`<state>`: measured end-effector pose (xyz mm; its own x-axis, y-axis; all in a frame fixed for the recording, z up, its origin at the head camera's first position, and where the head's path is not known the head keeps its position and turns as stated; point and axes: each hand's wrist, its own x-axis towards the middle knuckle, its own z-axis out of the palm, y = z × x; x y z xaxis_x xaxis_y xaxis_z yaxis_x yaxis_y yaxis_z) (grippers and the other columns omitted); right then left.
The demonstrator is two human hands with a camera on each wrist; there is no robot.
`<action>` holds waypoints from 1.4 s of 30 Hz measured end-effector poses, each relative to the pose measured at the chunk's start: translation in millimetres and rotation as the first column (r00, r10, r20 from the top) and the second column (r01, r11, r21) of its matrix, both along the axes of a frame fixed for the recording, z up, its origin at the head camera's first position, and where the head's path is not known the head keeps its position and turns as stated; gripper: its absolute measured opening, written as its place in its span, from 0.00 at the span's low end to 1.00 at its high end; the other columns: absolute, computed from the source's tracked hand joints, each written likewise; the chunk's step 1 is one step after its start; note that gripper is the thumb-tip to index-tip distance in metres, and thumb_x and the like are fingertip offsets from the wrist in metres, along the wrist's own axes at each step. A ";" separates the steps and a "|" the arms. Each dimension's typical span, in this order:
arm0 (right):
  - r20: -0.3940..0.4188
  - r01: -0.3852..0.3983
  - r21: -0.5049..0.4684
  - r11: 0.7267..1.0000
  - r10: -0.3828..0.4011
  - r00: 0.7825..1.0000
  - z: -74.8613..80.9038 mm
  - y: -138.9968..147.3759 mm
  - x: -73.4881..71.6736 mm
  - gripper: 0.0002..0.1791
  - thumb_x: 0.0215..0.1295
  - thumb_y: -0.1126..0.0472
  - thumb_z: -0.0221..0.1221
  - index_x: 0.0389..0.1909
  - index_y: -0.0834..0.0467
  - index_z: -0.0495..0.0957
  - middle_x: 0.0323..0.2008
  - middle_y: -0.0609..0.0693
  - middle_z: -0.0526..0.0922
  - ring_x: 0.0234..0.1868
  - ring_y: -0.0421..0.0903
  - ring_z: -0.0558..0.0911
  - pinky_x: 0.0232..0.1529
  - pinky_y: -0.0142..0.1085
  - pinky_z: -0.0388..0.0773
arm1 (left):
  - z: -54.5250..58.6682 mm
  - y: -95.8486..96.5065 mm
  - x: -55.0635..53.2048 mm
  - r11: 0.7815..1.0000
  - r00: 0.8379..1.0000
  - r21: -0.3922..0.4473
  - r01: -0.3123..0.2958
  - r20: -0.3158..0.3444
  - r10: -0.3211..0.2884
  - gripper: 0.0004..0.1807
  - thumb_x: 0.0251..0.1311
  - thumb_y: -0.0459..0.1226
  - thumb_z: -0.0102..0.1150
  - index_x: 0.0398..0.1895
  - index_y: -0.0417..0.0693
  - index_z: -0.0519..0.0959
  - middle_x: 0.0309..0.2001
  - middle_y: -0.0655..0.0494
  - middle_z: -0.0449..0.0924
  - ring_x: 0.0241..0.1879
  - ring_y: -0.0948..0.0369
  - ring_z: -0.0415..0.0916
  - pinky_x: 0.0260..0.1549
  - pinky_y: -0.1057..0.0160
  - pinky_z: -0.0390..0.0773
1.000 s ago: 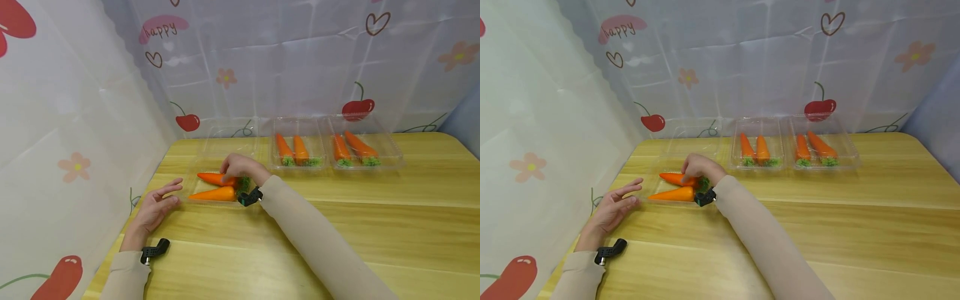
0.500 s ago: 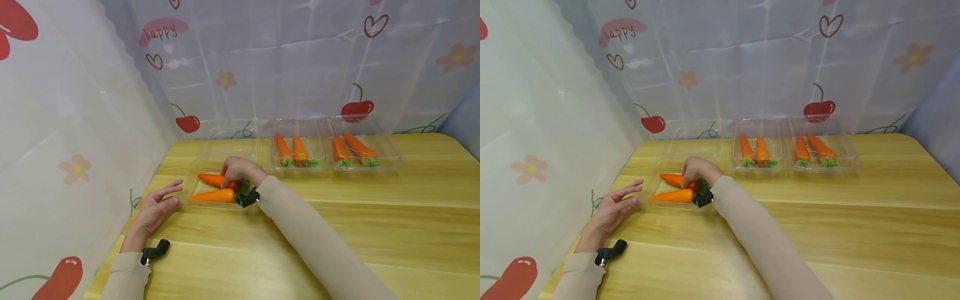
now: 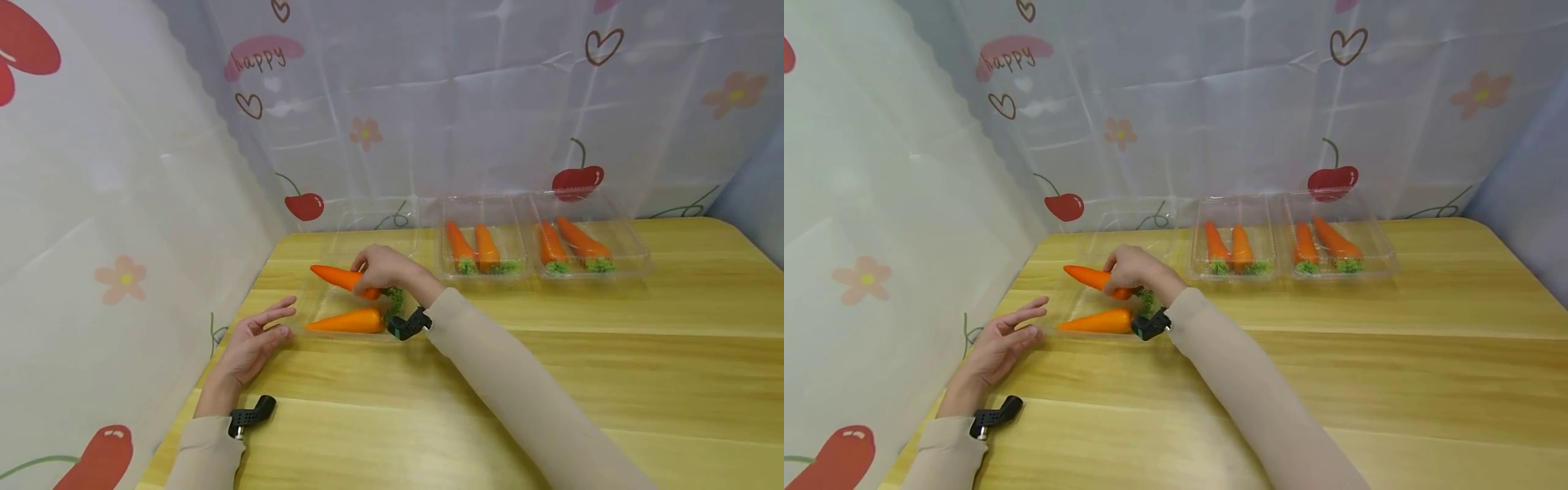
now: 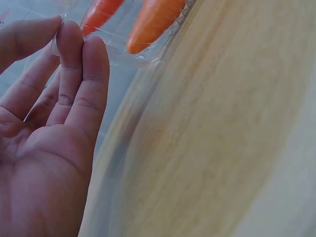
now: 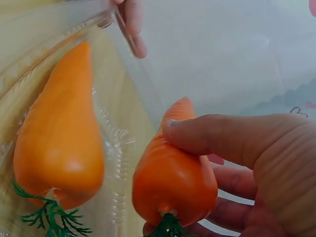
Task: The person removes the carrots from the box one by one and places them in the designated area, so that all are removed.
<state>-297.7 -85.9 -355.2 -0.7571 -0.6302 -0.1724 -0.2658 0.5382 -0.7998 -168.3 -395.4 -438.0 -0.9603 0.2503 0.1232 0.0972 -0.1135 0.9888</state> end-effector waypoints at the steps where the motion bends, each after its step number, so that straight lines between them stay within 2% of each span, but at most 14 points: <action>1: -0.005 0.005 -0.014 1.000 -0.005 1.000 1.6 0.9 1.0 0.25 0.59 0.63 0.72 0.58 0.60 0.79 0.55 0.58 0.82 0.42 0.48 0.84 0.36 0.33 0.86 | -0.1 0.0 0.3 1.000 1.000 0.000 0.000 0.002 0.000 0.21 0.70 0.19 0.49 0.65 0.23 0.72 0.75 0.56 0.68 0.46 0.63 0.83 0.50 0.66 0.85; 8: -0.063 0.073 -0.122 0.990 -0.081 0.995 10.0 10.7 5.4 0.25 0.59 0.61 0.73 0.58 0.56 0.80 0.49 0.54 0.84 0.44 0.49 0.84 0.38 0.35 0.86 | 0.3 1.9 1.0 1.000 1.000 0.007 0.009 0.006 -0.009 0.21 0.71 0.19 0.49 0.66 0.23 0.71 0.76 0.56 0.67 0.47 0.64 0.82 0.50 0.66 0.85; 13: -0.110 0.114 -0.176 0.978 -0.134 0.985 16.9 19.7 11.1 0.28 0.60 0.57 0.73 0.61 0.54 0.79 0.49 0.51 0.83 0.43 0.49 0.83 0.38 0.35 0.86 | 0.1 1.4 0.7 1.000 1.000 0.002 0.009 0.007 -0.009 0.21 0.71 0.19 0.49 0.66 0.23 0.71 0.76 0.56 0.67 0.47 0.64 0.82 0.50 0.66 0.85; 16: -0.117 0.141 -0.234 0.962 -0.172 0.978 20.6 24.1 14.4 0.28 0.61 0.55 0.72 0.63 0.52 0.79 0.51 0.49 0.83 0.45 0.48 0.83 0.39 0.36 0.86 | 0.0 0.4 0.6 1.000 1.000 0.003 0.010 0.003 -0.010 0.22 0.71 0.19 0.49 0.66 0.22 0.70 0.76 0.55 0.66 0.46 0.64 0.82 0.50 0.65 0.85; 24: -0.059 0.201 -0.392 0.898 -0.243 0.968 22.1 31.3 19.2 0.28 0.63 0.55 0.72 0.64 0.48 0.78 0.54 0.48 0.82 0.48 0.50 0.84 0.41 0.40 0.88 | 0.4 -0.2 0.7 1.000 1.000 0.012 0.010 0.006 -0.010 0.22 0.70 0.18 0.48 0.67 0.20 0.68 0.77 0.53 0.64 0.47 0.64 0.83 0.51 0.65 0.85; 32: -0.066 0.199 -0.410 0.890 -0.246 0.967 23.0 47.4 26.7 0.27 0.64 0.55 0.71 0.63 0.50 0.78 0.54 0.50 0.82 0.48 0.50 0.84 0.43 0.41 0.88 | -0.4 -0.6 -0.3 1.000 1.000 0.019 0.020 0.012 -0.020 0.21 0.70 0.18 0.48 0.66 0.23 0.71 0.77 0.53 0.65 0.44 0.63 0.84 0.51 0.64 0.85; 36: -0.052 0.206 -0.439 0.875 -0.254 0.966 24.8 58.8 29.8 0.28 0.64 0.55 0.71 0.64 0.51 0.77 0.55 0.50 0.82 0.49 0.51 0.84 0.43 0.43 0.89 | 0.9 -0.7 -0.8 0.999 1.000 0.025 0.026 0.012 -0.026 0.21 0.70 0.18 0.49 0.66 0.24 0.72 0.77 0.52 0.65 0.45 0.62 0.83 0.51 0.64 0.85; 42: -0.048 0.235 -0.465 0.853 -0.290 0.956 23.7 72.5 32.3 0.28 0.63 0.55 0.72 0.64 0.49 0.78 0.54 0.50 0.83 0.50 0.52 0.84 0.41 0.41 0.89 | 0.6 -2.1 0.2 0.999 1.000 0.022 0.024 0.016 -0.025 0.22 0.70 0.18 0.48 0.66 0.24 0.71 0.77 0.53 0.65 0.45 0.62 0.83 0.52 0.63 0.85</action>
<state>-265.4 -13.4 -331.5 -0.9023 -0.3929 0.1775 -0.2683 0.1895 -0.9445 -168.1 -397.5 -437.4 -0.9559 0.2710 0.1128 0.0776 -0.1374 0.9875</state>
